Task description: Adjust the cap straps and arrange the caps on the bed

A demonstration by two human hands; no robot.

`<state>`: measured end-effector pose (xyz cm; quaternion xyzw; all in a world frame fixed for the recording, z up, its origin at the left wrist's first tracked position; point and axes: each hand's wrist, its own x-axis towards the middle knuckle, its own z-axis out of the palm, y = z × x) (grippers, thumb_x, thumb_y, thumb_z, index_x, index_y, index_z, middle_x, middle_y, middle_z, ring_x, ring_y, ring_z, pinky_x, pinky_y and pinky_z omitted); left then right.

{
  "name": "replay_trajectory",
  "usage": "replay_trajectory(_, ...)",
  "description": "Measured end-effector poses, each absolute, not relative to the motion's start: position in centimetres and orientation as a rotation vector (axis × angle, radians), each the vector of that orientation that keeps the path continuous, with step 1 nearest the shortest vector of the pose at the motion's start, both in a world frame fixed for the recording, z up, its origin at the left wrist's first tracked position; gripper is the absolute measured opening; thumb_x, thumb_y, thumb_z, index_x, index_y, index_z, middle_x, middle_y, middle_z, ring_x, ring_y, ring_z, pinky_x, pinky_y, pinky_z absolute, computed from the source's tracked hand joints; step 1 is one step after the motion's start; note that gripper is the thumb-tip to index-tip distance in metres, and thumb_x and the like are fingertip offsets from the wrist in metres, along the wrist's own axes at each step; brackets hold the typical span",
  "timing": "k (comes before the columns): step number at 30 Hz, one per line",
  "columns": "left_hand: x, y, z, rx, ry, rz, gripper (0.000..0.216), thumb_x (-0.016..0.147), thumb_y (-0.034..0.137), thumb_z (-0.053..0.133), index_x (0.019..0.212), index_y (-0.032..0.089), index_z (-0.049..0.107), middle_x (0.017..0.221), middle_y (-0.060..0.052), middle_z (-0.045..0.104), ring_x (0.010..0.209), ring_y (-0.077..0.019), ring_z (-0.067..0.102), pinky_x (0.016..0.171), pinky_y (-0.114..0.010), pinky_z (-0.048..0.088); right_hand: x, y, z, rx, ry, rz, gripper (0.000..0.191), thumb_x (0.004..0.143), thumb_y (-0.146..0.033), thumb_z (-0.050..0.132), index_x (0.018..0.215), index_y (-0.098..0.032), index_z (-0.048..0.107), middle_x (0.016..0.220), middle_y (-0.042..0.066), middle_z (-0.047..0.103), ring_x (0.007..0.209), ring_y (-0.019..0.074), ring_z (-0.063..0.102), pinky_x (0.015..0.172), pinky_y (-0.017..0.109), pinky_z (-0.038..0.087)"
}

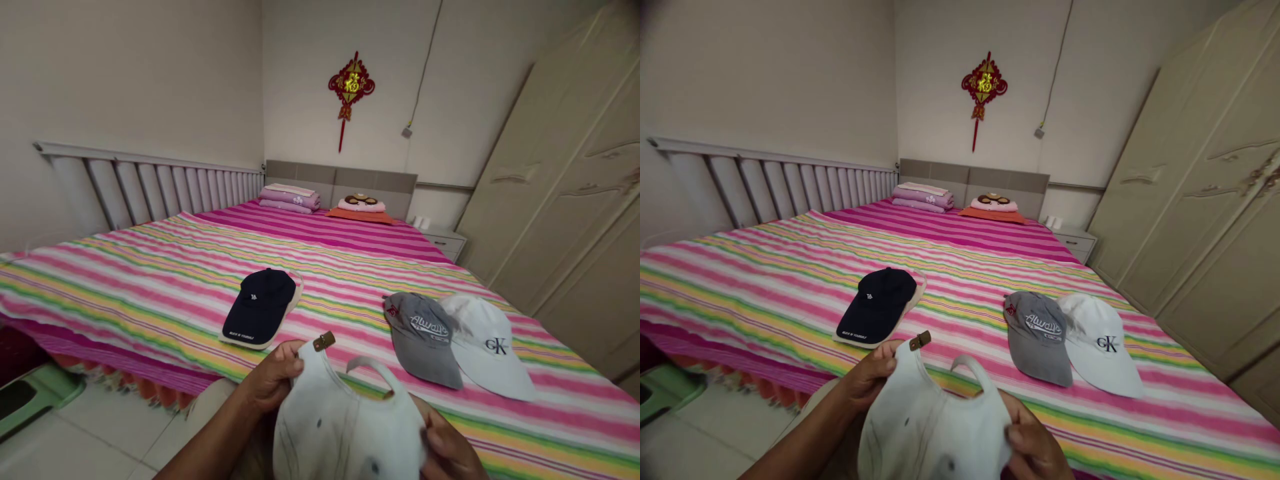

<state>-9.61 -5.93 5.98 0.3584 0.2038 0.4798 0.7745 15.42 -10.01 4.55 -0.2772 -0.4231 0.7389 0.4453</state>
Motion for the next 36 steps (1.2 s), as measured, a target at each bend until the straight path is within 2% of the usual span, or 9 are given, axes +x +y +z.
replay_trajectory(2,-9.5,-5.8,6.2,0.836,0.491,0.980,0.025,0.049,0.022,0.077,0.066,0.009,0.064,0.057,-0.005,0.062,0.049,-0.0108,0.054,0.050,-0.021,0.039,15.6,-10.1,4.9,-0.649,-1.086,1.908,0.044,0.054,-0.051,0.069,0.080,-0.016,0.067,0.066,0.008,0.067,0.062,0.0222,0.062,0.059,0.030,0.046)
replay_trajectory(6,-9.2,-5.5,6.6,0.884,0.572,0.961,0.022,0.054,0.024,0.075,0.067,0.011,0.064,0.054,-0.002,0.058,0.045,-0.0069,0.048,0.046,-0.018,0.034,15.4,-10.0,5.8,-0.637,-1.130,1.914,0.022,0.057,-0.033,0.073,0.071,-0.017,0.066,0.068,0.004,0.065,0.059,0.0153,0.058,0.054,0.022,0.041)
replay_trajectory(10,-8.4,-5.5,6.7,0.910,0.597,0.979,0.021,0.060,0.024,0.071,0.076,0.011,0.066,0.058,-0.001,0.058,0.047,-0.0050,0.047,0.047,-0.017,0.033,14.9,-10.1,6.3,-0.506,-1.099,1.824,0.018,0.054,-0.031,0.073,0.061,-0.017,0.064,0.082,0.008,0.066,0.076,0.0213,0.057,0.068,0.029,0.043)
replay_trajectory(14,-7.6,-5.7,7.0,0.922,0.606,0.992,0.021,0.059,0.022,0.072,0.077,0.012,0.067,0.062,-0.002,0.061,0.049,-0.0066,0.050,0.049,-0.018,0.035,14.6,-10.2,6.3,-0.363,-1.036,1.829,0.020,0.071,-0.039,0.062,0.073,-0.019,0.066,0.060,0.006,0.065,0.068,0.0203,0.060,0.070,0.032,0.043)
replay_trajectory(17,-7.1,-5.8,7.2,0.956,0.566,0.987,0.030,0.059,0.020,0.071,0.088,0.013,0.067,0.077,-0.007,0.066,0.061,-0.0112,0.056,0.056,-0.020,0.040,14.7,-10.2,6.8,-0.371,-1.027,1.879,0.015,0.072,-0.028,0.063,0.086,-0.020,0.063,0.055,0.002,0.065,0.057,0.0168,0.061,0.066,0.031,0.044)
replay_trajectory(19,-6.9,-5.8,7.3,0.964,0.521,0.999,0.028,0.061,0.019,0.070,0.089,0.013,0.067,0.084,-0.009,0.067,0.069,-0.0135,0.058,0.062,-0.022,0.042,14.8,-10.1,7.3,-0.363,-1.058,1.884,0.013,0.068,-0.023,0.067,0.077,-0.020,0.060,0.061,0.002,0.066,0.054,0.0154,0.060,0.065,0.032,0.046)
replay_trajectory(25,-6.2,-5.5,6.9,0.981,0.392,1.025,0.019,0.063,0.018,0.069,0.081,0.014,0.066,0.076,-0.006,0.065,0.066,-0.0111,0.057,0.060,-0.020,0.040,14.4,-9.7,7.7,-0.282,-1.017,1.832,0.026,0.072,-0.038,0.062,0.065,-0.019,0.045,0.048,-0.001,0.060,0.033,0.0126,0.053,0.048,0.029,0.049)
replay_trajectory(30,-5.9,-5.6,6.7,0.972,0.393,1.021,0.032,0.062,0.018,0.069,0.093,0.014,0.065,0.079,-0.006,0.065,0.070,-0.0121,0.058,0.065,-0.021,0.040,14.1,-9.4,8.4,-0.259,-0.994,1.898,0.017,0.074,-0.024,0.061,0.073,-0.021,0.044,0.054,-0.003,0.062,0.029,0.0095,0.051,0.032,0.018,0.041)
replay_trajectory(36,-5.0,-5.9,7.1,0.990,0.341,1.037,0.013,0.063,0.017,0.067,0.076,0.015,0.064,0.071,-0.003,0.062,0.065,-0.0099,0.054,0.064,-0.021,0.038,14.0,-8.8,9.8,-0.360,-1.169,1.913,0.025,0.068,-0.027,0.066,0.072,-0.019,0.043,0.059,0.000,0.061,0.028,0.0045,0.044,0.030,0.014,0.034)
